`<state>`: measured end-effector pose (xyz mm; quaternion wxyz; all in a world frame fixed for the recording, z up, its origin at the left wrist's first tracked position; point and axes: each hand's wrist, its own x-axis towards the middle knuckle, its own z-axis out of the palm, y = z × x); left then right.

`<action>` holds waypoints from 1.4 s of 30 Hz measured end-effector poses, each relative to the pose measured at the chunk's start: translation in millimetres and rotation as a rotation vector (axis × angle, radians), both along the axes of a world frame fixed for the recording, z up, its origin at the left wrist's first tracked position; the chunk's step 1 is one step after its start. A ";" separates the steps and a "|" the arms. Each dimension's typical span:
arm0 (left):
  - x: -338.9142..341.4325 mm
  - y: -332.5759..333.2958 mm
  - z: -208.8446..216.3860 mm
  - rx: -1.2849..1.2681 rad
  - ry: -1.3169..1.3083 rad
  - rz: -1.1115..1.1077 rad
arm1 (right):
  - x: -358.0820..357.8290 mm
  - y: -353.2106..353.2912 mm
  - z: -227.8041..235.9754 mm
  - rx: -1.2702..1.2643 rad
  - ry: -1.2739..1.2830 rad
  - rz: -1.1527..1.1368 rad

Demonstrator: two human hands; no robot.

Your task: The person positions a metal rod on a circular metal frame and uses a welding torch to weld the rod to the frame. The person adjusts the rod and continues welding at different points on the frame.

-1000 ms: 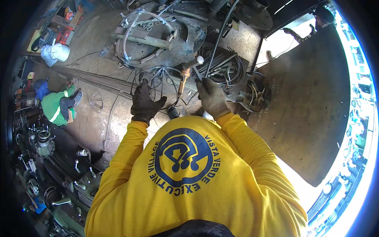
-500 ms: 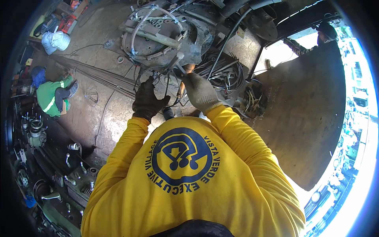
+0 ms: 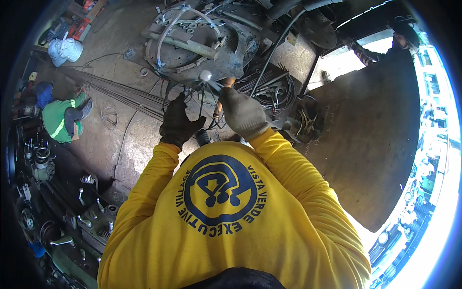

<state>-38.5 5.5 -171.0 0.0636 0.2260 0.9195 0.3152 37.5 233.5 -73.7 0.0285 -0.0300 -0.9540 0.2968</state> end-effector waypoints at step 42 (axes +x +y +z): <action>29.5 -29.6 104.7 0.054 0.565 -0.082 | -99.5 59.5 -25.1 -0.021 -0.102 -0.336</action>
